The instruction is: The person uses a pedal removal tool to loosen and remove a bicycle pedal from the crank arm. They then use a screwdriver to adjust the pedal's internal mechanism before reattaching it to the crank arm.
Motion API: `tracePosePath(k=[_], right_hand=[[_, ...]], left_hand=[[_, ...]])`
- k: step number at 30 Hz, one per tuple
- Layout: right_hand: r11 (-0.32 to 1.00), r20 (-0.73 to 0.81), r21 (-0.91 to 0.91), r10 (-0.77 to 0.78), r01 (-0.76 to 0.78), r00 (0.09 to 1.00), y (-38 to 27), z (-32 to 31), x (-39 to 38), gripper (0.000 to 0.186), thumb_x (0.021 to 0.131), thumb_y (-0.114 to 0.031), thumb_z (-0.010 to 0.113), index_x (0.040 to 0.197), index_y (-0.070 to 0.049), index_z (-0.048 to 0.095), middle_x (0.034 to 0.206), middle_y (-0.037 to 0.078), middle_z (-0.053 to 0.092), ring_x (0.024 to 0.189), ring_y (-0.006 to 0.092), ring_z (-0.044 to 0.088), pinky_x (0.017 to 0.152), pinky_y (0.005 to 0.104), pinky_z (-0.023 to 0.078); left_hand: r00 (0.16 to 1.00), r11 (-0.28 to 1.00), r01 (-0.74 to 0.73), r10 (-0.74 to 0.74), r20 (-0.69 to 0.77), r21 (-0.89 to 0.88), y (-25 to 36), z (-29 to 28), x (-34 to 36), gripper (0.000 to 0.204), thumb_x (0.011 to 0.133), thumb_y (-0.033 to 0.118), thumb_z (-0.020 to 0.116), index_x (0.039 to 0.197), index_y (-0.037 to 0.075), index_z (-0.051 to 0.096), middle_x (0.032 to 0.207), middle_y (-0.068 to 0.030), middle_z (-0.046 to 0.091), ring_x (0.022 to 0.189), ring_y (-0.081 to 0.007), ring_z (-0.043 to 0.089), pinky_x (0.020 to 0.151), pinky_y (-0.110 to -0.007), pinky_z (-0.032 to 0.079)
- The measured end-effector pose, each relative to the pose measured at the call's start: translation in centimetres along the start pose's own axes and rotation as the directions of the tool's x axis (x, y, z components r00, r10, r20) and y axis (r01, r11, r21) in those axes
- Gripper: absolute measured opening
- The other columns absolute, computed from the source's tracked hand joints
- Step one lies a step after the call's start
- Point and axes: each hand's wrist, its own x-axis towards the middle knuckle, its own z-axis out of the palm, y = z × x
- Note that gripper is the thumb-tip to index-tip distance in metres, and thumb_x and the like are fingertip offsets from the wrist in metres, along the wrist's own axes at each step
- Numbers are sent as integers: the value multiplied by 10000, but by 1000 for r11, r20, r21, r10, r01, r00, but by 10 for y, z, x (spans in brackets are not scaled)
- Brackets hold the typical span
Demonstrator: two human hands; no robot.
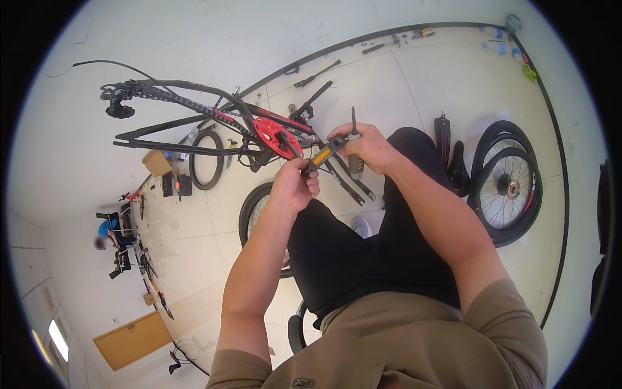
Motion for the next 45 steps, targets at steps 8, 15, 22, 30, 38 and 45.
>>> tracePosePath(k=[8,15,22,30,38,45], right_hand=[[1000,-5,-3,-24,24,1000,-2,2,-3,360,746,76,629,1073,-15,750,963,72,670,840,153,608,732,274,492],[993,36,112,21,-25,999,-5,0,-4,342,765,34,633,1090,-12,730,1011,88,677,823,171,610,684,278,491],[910,113,363,169,-199,979,-13,-8,-3,262,861,-93,661,1107,-7,688,1131,115,686,785,173,606,625,277,481],[959,43,263,101,-109,994,-8,-3,-5,151,884,-96,713,1009,-18,675,1036,107,719,729,141,630,585,275,478],[952,-5,282,123,-116,992,-3,0,-1,213,850,-136,784,998,-31,674,896,70,699,682,127,617,543,276,466],[981,-54,154,124,-114,991,-4,10,-8,253,878,-177,737,1046,-3,665,966,95,672,683,141,589,527,279,457]], left_hand=[[996,997,-73,73,-41,4,-6,12,-12,101,957,167,463,937,68,456,729,-48,460,584,-135,401,508,-267,358],[1000,998,-20,19,-20,-53,0,12,-9,77,930,136,458,936,60,469,737,-44,427,614,-151,419,528,-274,380],[1000,1000,-9,9,8,-19,2,3,-13,124,902,141,495,949,26,500,773,-67,462,622,-163,434,551,-280,434],[1000,996,25,-26,-11,-84,0,1,0,238,846,77,464,1045,-21,551,819,-80,460,679,-176,422,609,-312,433],[999,988,1,4,39,-152,-1,-1,-1,237,824,52,471,1026,-10,578,842,-74,450,714,-190,415,671,-358,436],[999,983,-11,19,40,-183,-9,-5,2,256,841,41,475,1087,12,540,858,-70,461,719,-187,416,685,-350,449]])
